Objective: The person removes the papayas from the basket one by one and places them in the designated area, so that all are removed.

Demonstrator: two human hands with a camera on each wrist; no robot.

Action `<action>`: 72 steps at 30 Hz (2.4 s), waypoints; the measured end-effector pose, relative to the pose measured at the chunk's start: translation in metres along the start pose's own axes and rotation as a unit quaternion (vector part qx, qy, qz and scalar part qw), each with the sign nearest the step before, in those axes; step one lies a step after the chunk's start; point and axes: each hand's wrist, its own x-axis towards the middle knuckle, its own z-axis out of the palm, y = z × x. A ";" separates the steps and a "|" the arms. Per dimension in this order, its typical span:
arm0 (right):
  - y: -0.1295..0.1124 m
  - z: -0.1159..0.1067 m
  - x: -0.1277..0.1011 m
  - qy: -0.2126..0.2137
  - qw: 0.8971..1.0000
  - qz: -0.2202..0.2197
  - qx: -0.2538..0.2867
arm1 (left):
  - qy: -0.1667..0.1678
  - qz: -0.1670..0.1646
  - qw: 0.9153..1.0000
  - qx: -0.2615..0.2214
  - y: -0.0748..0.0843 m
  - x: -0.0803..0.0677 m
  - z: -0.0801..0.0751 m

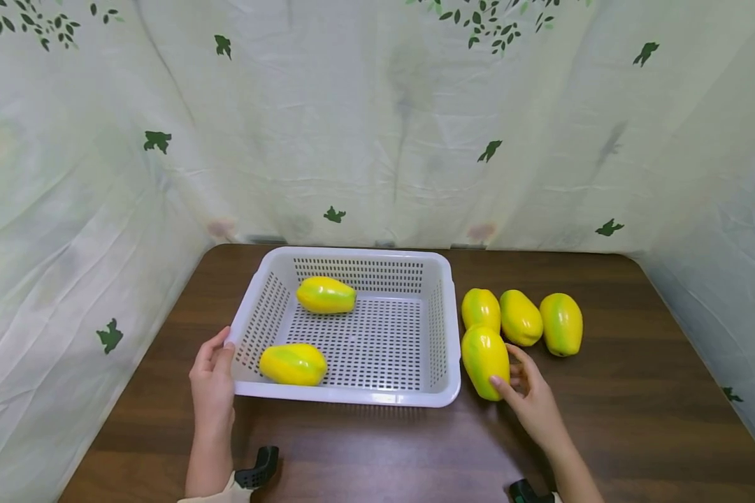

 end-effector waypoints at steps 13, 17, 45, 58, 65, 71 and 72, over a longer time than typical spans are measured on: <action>0.001 0.002 -0.013 -0.006 0.995 0.100 -0.025 | 0.014 0.026 1.000 0.002 -0.079 0.046 -0.010; 0.002 0.004 -0.012 -0.004 0.992 0.117 -0.043 | 0.009 0.025 1.000 -0.001 -0.079 0.045 -0.010; -0.012 -0.009 -0.008 0.067 0.994 -0.014 -0.081 | 0.011 0.031 0.999 0.010 -0.080 0.045 -0.010; -0.041 -0.018 0.003 0.114 0.989 -0.076 -0.050 | -0.005 0.004 1.000 0.001 0.006 -0.005 0.001; -0.061 -0.020 0.014 0.124 0.982 -0.138 -0.047 | 0.005 0.036 0.999 0.019 -0.055 0.030 -0.008; -0.079 -0.019 0.025 0.119 0.977 -0.174 -0.045 | 0.010 0.047 0.999 0.015 -0.083 0.047 -0.011; -0.082 -0.018 0.027 0.117 0.976 -0.179 -0.044 | 0.008 0.045 0.999 0.013 -0.084 0.048 -0.011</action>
